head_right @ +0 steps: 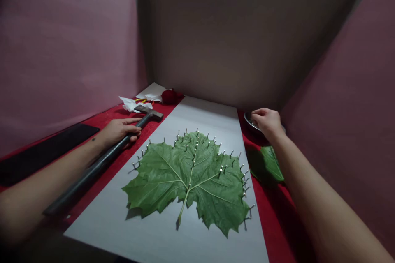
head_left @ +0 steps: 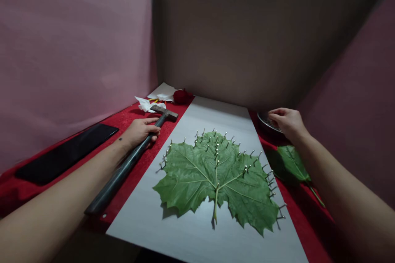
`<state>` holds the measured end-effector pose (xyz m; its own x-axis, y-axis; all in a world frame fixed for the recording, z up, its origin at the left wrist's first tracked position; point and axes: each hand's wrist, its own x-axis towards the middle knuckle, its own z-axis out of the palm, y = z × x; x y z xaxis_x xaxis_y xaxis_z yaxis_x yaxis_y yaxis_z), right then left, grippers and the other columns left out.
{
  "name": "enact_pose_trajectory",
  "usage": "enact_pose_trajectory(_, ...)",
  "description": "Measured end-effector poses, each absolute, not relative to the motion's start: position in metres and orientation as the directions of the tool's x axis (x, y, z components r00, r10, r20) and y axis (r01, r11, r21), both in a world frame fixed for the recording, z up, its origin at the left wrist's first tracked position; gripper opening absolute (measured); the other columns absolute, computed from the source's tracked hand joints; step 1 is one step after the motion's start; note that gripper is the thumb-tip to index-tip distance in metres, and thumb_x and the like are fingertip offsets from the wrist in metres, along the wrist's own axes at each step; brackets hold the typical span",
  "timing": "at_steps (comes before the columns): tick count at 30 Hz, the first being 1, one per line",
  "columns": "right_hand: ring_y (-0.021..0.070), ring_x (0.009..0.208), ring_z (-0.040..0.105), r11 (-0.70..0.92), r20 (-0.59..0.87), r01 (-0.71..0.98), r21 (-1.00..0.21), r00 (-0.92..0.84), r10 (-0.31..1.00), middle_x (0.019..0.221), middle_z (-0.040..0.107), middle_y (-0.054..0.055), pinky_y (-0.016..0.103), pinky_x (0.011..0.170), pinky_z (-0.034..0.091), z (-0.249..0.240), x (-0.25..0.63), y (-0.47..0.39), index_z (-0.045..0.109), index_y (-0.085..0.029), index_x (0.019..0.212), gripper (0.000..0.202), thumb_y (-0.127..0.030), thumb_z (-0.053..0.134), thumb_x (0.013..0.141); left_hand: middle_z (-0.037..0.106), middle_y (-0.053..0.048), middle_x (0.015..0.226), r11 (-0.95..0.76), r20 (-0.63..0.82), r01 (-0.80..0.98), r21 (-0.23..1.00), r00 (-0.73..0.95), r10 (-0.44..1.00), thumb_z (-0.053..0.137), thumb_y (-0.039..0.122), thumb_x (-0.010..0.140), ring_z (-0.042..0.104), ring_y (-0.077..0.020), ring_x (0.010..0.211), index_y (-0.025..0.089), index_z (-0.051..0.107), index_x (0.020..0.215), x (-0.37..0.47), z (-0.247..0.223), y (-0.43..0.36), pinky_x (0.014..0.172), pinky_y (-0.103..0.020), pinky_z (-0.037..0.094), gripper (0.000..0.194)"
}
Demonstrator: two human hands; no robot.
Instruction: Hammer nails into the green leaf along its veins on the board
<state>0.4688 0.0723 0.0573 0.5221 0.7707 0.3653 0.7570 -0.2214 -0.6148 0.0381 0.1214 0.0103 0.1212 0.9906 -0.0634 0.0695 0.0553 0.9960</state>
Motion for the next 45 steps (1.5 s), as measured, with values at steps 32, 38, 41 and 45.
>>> enact_pose_trajectory(32,0.0102,0.059,0.052,0.147,0.114,0.772,-0.618,-0.097,0.989,0.064,0.064,0.002,0.023,0.057,0.04,0.022,0.343,0.038,0.065,-0.015,0.071,0.008,-0.018,0.059,0.068,0.059,-0.002,0.056,0.046,-0.062,0.139,0.989,0.113,0.992,0.063,0.01,0.063,0.048,-0.0121,0.034,0.009,0.058,0.113,0.039,0.006,0.125,0.025,-0.021,0.036,0.051)
enact_pose_trajectory(38,0.0104,0.058,0.052,0.148,0.116,0.777,-0.612,-0.098,0.988,0.063,0.063,0.002,0.023,0.056,0.039,0.021,0.343,0.039,0.065,-0.015,0.071,0.008,-0.019,0.06,0.068,0.059,-0.002,0.054,0.044,-0.06,0.145,0.988,0.108,0.992,0.063,0.01,0.062,0.048,-0.0122,0.034,0.008,0.058,0.114,0.04,0.007,0.124,0.025,-0.02,0.036,0.052)
enact_pose_trajectory(41,0.0104,0.058,0.052,0.144,0.11,0.777,-0.613,-0.096,0.989,0.063,0.063,0.002,0.023,0.056,0.039,0.021,0.344,0.04,0.066,-0.015,0.072,0.009,-0.02,0.06,0.068,0.059,-0.002,0.054,0.048,-0.063,0.15,0.988,0.103,0.993,0.063,0.011,0.062,0.048,-0.0125,0.033,0.008,0.057,0.116,0.04,0.008,0.124,0.025,-0.021,0.035,0.054)
enact_pose_trajectory(45,0.0095,0.054,0.049,0.113,0.093,0.798,-0.592,-0.072,0.993,0.06,0.063,0.002,0.023,0.053,0.038,0.023,0.343,0.039,0.068,-0.014,0.073,0.012,-0.021,0.06,0.068,0.059,-0.002,0.054,0.043,-0.059,0.151,0.988,0.107,0.993,0.063,0.011,0.062,0.048,-0.0126,0.034,0.009,0.058,0.114,0.04,0.008,0.124,0.025,-0.021,0.035,0.052)
